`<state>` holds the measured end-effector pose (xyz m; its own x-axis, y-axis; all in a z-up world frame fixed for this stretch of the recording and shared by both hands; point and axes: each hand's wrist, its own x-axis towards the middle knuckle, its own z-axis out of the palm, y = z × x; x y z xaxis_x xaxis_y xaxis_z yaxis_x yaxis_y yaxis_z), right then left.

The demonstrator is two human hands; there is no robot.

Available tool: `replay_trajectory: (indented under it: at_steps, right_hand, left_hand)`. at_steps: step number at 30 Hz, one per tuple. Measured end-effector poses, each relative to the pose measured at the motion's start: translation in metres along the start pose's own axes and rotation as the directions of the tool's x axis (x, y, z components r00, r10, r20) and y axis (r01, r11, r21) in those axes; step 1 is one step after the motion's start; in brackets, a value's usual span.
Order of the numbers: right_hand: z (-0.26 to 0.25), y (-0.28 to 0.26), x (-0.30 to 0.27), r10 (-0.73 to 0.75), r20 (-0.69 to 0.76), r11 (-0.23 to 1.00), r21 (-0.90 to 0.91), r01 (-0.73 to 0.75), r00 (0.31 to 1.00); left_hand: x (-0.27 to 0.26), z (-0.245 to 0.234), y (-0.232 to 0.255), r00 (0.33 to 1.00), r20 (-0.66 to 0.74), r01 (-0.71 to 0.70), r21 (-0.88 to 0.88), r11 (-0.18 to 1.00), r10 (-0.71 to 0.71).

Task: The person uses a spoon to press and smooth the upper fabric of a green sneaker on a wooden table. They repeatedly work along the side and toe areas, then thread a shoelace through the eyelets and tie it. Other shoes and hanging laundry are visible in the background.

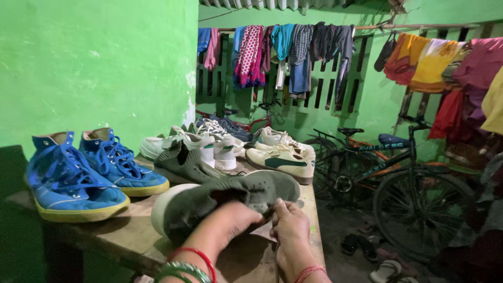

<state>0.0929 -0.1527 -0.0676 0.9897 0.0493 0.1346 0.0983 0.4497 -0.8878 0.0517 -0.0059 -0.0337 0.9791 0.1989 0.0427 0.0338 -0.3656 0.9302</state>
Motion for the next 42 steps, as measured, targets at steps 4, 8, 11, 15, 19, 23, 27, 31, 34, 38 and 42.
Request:
replay_trajectory:
  at_steps: [4,8,11,15,19,23,27,31,34,38,42]
  right_hand:
    - [0.006,0.006,0.011,-0.060,0.153,0.998,0.044,0.054,0.986]
    - [0.015,0.005,0.003,-0.069,0.208,0.998,0.004,0.070,0.976]
    - [0.023,0.001,-0.015,-0.121,0.158,0.975,-0.167,0.147,0.980]
    - [0.029,-0.012,-0.034,-0.392,0.117,0.731,-0.563,0.386,0.912]
    - [0.032,-0.022,-0.046,-0.532,0.224,0.513,-0.682,0.521,0.817]
    - [0.033,-0.030,-0.056,-0.492,0.270,0.541,-0.650,0.534,0.828]
    - [0.037,-0.036,-0.067,-0.472,0.323,0.388,-0.759,0.523,0.820]
    - [0.043,-0.041,-0.071,-0.472,0.337,0.302,-0.806,0.509,0.815]
    - [0.044,-0.041,-0.071,-0.397,0.340,0.289,-0.835,0.468,0.853]
    - [0.046,-0.037,-0.066,-0.389,0.352,0.295,-0.828,0.478,0.851]
    - [0.042,-0.028,-0.056,-0.455,0.391,0.278,-0.791,0.545,0.800]
  left_hand:
    - [-0.020,-0.041,0.026,0.998,0.029,0.059,-0.076,0.995,-0.057]
    - [-0.033,-0.056,0.042,0.997,0.024,0.081,-0.159,0.984,-0.078]
    - [-0.034,-0.058,0.043,0.995,-0.044,0.077,-0.209,0.975,-0.088]
    - [-0.028,-0.056,0.041,0.991,-0.014,0.125,-0.313,0.941,-0.136]
    - [-0.025,-0.060,0.037,0.982,0.029,0.185,-0.366,0.912,-0.188]
    - [-0.020,-0.064,0.031,0.977,0.049,0.211,-0.303,0.929,-0.206]
    - [-0.010,-0.060,0.025,0.989,-0.026,0.137,-0.246,0.960,-0.147]
    - [-0.014,-0.053,0.033,0.956,-0.291,-0.033,0.012,0.999,0.035]
    - [-0.032,-0.064,0.057,0.923,-0.373,0.146,0.561,0.815,0.091]
    - [-0.068,-0.070,0.093,0.921,-0.328,0.220,0.882,0.417,0.209]
    - [-0.080,-0.058,0.118,0.900,-0.198,0.144,0.976,0.165,0.387]
